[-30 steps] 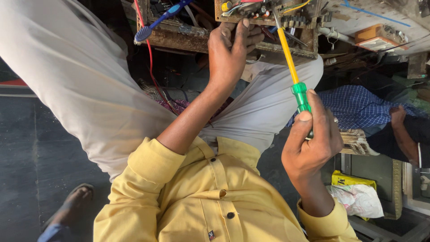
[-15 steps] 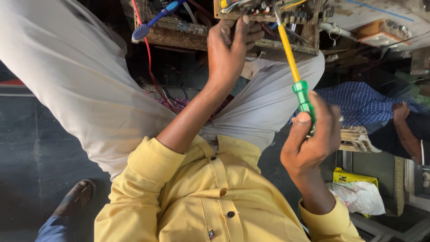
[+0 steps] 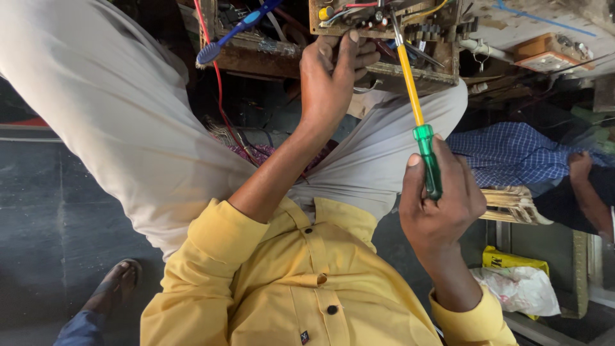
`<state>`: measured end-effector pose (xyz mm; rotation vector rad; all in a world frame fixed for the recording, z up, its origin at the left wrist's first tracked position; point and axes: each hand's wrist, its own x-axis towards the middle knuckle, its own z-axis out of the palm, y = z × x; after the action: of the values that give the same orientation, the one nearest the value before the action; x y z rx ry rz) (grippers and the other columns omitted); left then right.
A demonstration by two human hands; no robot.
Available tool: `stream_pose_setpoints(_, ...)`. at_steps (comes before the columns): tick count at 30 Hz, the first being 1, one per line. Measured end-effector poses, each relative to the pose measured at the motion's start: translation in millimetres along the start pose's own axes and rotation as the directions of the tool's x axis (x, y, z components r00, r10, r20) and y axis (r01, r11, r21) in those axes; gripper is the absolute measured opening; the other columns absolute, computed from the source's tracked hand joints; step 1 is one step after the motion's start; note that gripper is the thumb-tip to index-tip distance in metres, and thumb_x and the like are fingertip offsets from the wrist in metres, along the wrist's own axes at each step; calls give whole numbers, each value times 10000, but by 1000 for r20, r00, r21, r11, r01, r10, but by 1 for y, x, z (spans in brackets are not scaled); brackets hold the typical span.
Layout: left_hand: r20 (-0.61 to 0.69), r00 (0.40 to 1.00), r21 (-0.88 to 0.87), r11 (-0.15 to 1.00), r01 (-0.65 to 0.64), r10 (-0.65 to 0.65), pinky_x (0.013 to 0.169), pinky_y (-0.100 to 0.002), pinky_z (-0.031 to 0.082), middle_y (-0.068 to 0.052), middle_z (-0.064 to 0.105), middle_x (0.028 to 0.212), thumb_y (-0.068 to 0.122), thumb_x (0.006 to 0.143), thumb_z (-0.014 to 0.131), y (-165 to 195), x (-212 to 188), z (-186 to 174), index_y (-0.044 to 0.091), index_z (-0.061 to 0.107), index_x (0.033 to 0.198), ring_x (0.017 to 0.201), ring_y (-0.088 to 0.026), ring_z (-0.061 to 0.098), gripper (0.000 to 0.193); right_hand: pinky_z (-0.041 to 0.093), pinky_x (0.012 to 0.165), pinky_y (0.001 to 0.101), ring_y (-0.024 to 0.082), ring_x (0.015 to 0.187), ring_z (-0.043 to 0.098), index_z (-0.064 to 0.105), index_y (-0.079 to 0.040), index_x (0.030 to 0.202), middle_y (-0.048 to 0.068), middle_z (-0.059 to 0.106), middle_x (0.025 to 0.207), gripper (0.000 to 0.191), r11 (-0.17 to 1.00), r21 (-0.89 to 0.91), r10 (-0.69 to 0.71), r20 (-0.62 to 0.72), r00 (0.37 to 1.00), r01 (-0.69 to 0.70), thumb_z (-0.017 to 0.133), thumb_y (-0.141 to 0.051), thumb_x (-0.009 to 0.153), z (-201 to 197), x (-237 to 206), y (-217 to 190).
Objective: The person sits on the floor with an amplifier chassis on their lap, unscrews and adjusts components on the circuit board using a screwdriver, repositions wires and parts, and near the end solders a large green circuit board with a soldering iron.
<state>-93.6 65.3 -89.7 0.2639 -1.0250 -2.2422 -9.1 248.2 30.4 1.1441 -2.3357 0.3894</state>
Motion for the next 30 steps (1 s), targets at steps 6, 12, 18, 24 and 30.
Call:
stream_pose_setpoints(6,-23,1000,-2,1000,10,-10,857,-405,682,-182,778,1036,211,1100,522,-1,0,0,-40,615,1091,988,-283,810,268,456,588,294,199,620,603,641,74,1231,140,631,792,209,910,275,297,88,951,-310,614,-102,1121,2,-1,-3)
stream_pose_setpoints(12,3,1000,-10,1000,13,-13,876,-408,673,-192,772,1060,211,1098,508,-2,-2,-1,-51,605,1119,1008,-277,801,280,430,565,305,184,581,568,624,58,1224,125,595,724,198,903,228,336,148,930,-363,600,-103,1110,-4,6,-8)
stream_pose_setpoints(18,-26,999,-61,997,40,-41,844,-418,660,-210,758,1053,183,1069,553,6,0,6,-70,608,1152,975,-310,789,272,484,595,404,298,653,611,592,75,1383,190,627,886,382,1000,-10,17,153,988,-15,625,-48,1023,-9,24,-6)
stream_pose_setpoints(24,-17,999,-35,998,51,-51,855,-396,651,-205,764,1067,217,1088,547,-1,-2,4,-67,623,1143,994,-298,789,299,478,632,327,184,706,577,603,37,1437,91,637,897,328,927,284,212,145,966,-246,584,-89,1135,2,11,-3)
stream_pose_setpoints(30,-153,988,256,966,34,6,750,-407,594,-193,724,961,205,1075,624,-8,-7,5,-63,683,1089,844,-272,729,275,356,519,233,49,604,395,610,36,1338,60,611,890,316,20,833,607,430,668,-554,546,-145,1086,-2,7,-7)
